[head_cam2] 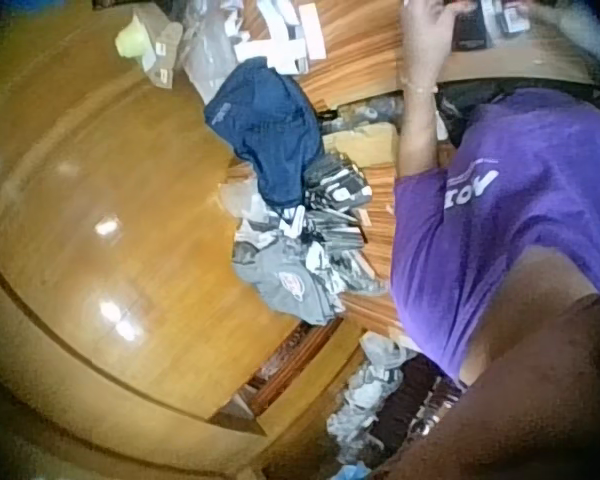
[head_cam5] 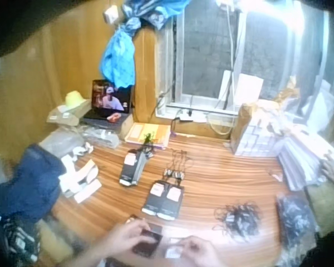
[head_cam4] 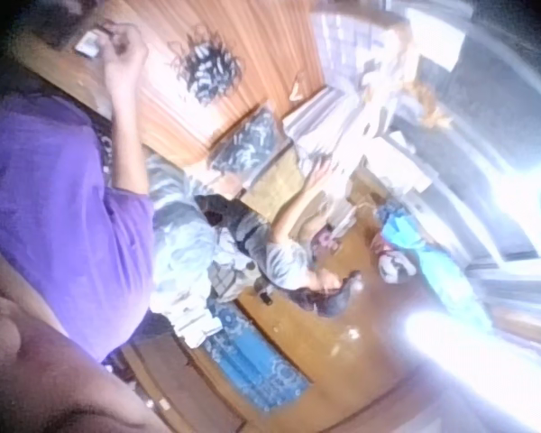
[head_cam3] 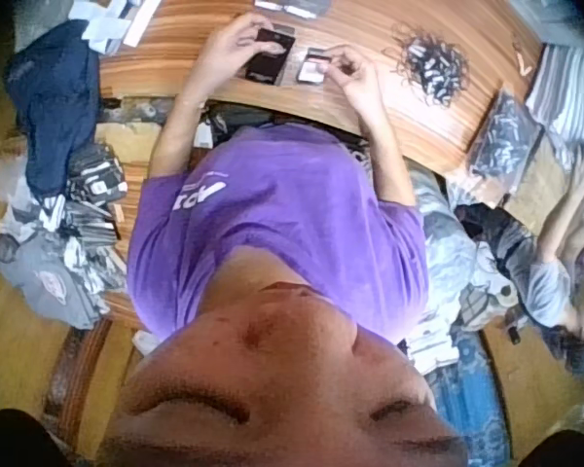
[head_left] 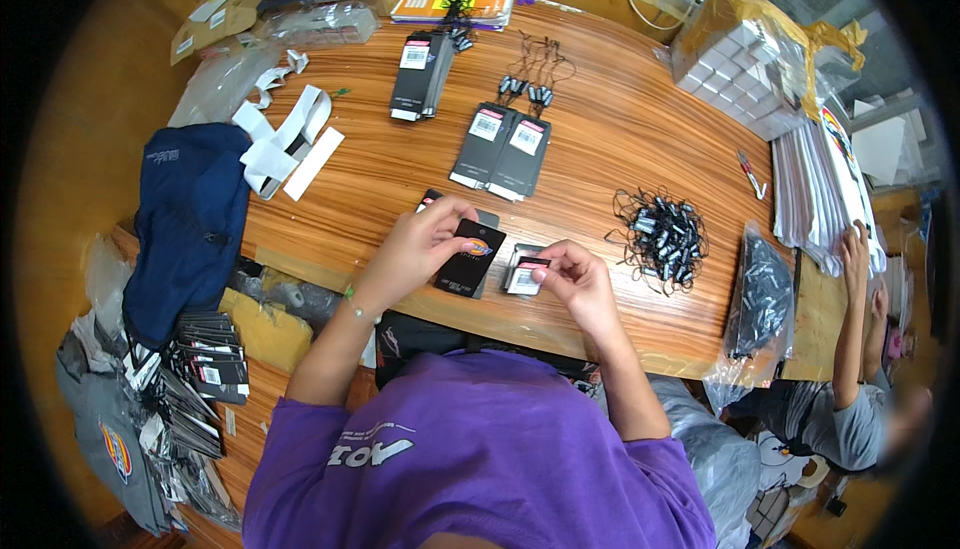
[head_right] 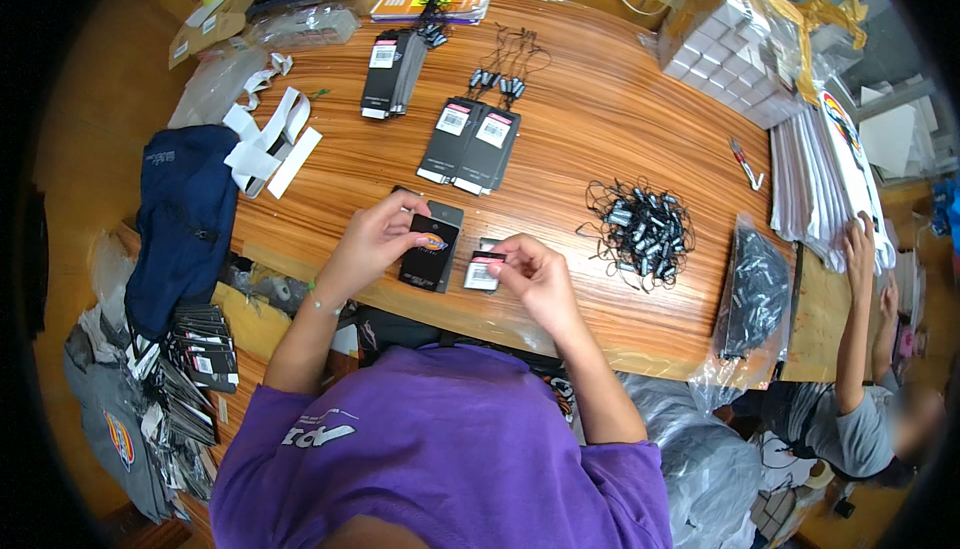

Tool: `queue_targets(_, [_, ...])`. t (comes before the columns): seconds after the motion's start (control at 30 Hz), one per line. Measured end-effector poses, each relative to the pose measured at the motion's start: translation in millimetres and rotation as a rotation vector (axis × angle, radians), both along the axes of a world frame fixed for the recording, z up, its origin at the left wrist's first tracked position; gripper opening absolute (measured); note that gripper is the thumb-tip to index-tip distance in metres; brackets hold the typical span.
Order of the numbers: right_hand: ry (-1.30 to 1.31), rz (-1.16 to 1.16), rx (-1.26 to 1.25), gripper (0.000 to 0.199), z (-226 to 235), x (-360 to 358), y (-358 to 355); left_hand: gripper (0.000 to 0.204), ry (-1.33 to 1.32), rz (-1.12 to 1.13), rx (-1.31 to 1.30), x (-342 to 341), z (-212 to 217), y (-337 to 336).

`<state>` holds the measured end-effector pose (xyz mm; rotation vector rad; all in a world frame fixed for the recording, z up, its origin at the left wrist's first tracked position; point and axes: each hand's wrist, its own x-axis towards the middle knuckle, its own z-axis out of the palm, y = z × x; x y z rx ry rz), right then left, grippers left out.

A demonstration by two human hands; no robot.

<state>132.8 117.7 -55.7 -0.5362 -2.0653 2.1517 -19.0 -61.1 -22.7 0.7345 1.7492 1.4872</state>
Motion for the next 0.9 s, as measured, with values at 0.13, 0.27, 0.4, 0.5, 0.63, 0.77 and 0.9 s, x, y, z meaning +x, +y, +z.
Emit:
queue_targets(0.13, [0.12, -0.063, 0.059, 0.015, 19, -6, -19, 0.027, -0.103, 0.056, 0.111, 22, -2, 6])
queue_targets(0.27, [0.111, -0.166, 0.232, 0.017, 26, -10, -24, 0.029, -0.113, 0.088, 0.168, 36, -4, 15])
queue_targets(0.4, [0.096, -0.174, 0.438, 0.02, 27, -4, -2, 0.026, -0.125, 0.147, 0.214, 39, -9, 19])
queue_targets(0.5, [0.066, -0.416, 1.035, 0.007, 17, 9, 60, 0.024, -0.131, 0.187, 0.209, 33, -8, 18])
queue_targets(0.63, [-0.168, -0.321, 1.441, 0.013, 11, 21, 104, 0.023, -0.184, 0.179, 0.223, 30, -7, 19])
queue_targets(0.77, [-0.137, -0.373, 1.302, 0.01, 15, 21, 117, 0.022, -0.188, 0.161, 0.271, 29, -6, 21])
queue_targets(0.9, [0.068, -0.547, 0.557, 0.008, 22, 27, 139, 0.019, -0.108, 0.111, 0.242, 24, -5, 19])
